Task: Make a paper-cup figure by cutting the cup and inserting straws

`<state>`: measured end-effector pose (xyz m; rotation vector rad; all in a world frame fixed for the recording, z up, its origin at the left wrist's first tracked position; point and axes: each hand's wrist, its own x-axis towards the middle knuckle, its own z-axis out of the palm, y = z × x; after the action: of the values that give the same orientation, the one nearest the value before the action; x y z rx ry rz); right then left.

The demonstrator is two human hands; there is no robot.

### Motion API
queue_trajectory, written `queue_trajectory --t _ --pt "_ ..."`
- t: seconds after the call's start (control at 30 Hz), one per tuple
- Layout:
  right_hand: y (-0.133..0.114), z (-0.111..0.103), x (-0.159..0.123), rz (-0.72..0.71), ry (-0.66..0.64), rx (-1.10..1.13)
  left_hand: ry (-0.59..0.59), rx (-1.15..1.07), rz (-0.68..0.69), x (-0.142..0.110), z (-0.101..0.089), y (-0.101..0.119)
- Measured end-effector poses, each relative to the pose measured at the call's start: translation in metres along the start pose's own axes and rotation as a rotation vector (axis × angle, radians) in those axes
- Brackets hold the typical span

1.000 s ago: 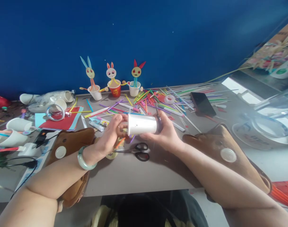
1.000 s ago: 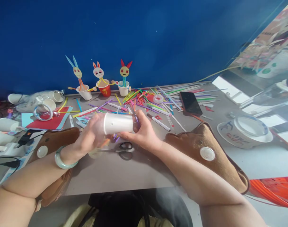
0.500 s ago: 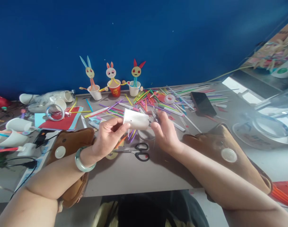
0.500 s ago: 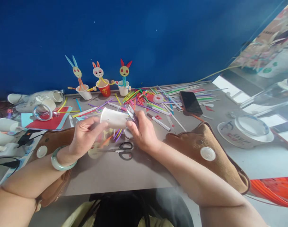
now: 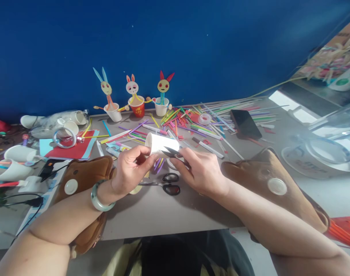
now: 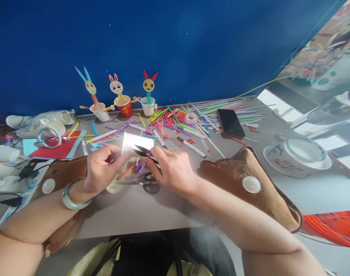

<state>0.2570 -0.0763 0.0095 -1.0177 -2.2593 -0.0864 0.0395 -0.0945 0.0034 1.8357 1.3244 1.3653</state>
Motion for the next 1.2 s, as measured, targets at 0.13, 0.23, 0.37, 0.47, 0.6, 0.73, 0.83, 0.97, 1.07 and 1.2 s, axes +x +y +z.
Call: queue_trajectory --t 0.13,0.23,0.37,0.47,0.6,0.73,0.83,0.97,1.07,1.2 --pt "0.0 0.0 0.0 -0.008 -0.02 -0.004 0.035 0.059 0.115 -0.001 0.001 0.001" --pt "-0.001 -0.001 0.0 -0.014 -0.025 -0.002 0.049 0.075 0.128 0.0 0.001 0.002" --pt "-0.002 -0.001 -0.001 0.007 -0.053 0.004 0.061 0.106 0.124 0.0 0.0 0.003" --pt "-0.002 -0.002 -0.001 0.027 -0.073 0.009 0.077 0.151 0.143 -0.001 0.0 0.003" --pt "-0.004 -0.003 -0.001 0.04 -0.089 0.038 0.091 0.193 0.193 -0.002 0.001 0.003" --pt "-0.004 -0.003 -0.002 0.054 -0.103 0.052 0.087 0.201 0.186 -0.003 0.001 0.002" --pt "-0.004 -0.003 -0.002 0.041 -0.091 0.045 0.075 0.173 0.166 -0.003 0.0 0.003" --pt "-0.003 -0.003 -0.002 0.012 -0.066 0.039 0.055 0.115 0.156 -0.001 -0.002 0.008" --pt "-0.003 -0.004 -0.001 -0.004 -0.055 0.036 0.037 0.081 0.132 -0.001 -0.002 0.01" --pt "-0.003 -0.004 -0.002 -0.013 -0.048 0.022 0.021 0.048 0.085 -0.001 -0.003 0.012"
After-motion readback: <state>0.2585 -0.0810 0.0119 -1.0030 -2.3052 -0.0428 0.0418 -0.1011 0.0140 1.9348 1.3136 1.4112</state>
